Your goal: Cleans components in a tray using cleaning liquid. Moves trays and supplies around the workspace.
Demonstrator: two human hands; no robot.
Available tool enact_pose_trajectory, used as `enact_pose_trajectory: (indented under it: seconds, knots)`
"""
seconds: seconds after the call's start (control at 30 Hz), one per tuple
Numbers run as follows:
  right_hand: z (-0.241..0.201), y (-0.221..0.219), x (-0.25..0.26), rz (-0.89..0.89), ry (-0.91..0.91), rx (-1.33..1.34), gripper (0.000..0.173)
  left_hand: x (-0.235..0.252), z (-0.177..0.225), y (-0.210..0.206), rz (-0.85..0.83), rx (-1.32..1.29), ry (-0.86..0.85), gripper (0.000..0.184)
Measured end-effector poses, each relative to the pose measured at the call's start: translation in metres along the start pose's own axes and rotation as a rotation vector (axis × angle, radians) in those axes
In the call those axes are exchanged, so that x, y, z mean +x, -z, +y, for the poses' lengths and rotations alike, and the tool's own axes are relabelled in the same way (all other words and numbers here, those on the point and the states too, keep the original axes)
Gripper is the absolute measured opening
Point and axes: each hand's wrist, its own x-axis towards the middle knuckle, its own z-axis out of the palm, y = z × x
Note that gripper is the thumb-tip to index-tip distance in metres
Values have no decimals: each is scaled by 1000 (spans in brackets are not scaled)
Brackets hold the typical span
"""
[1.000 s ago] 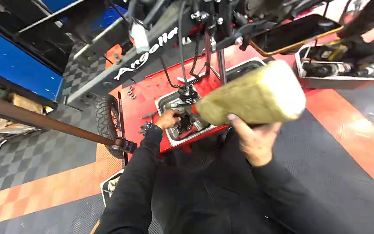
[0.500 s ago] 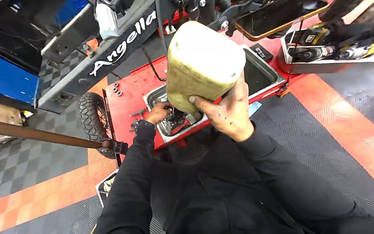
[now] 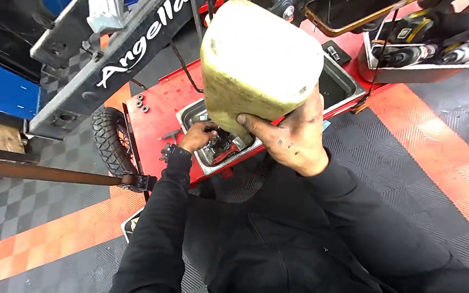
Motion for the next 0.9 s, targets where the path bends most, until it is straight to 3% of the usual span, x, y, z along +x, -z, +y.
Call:
enact_pose_trajectory:
  seconds: [0.23, 0.4, 0.7, 0.9]
  knots:
    - [-3, 8, 2, -54, -10, 48, 82, -9, 12, 5, 33, 115, -49, 23]
    - [2, 6, -2, -46, -23, 43, 82, -2, -2, -8, -38, 169, -86, 41]
    - [6, 6, 0, -28, -18, 48, 81, -10, -6, -10, 25, -109, 249, 56]
    - [9, -3, -4, 45, -20, 100, 84, -6, -13, -5, 77, -279, 284, 48]
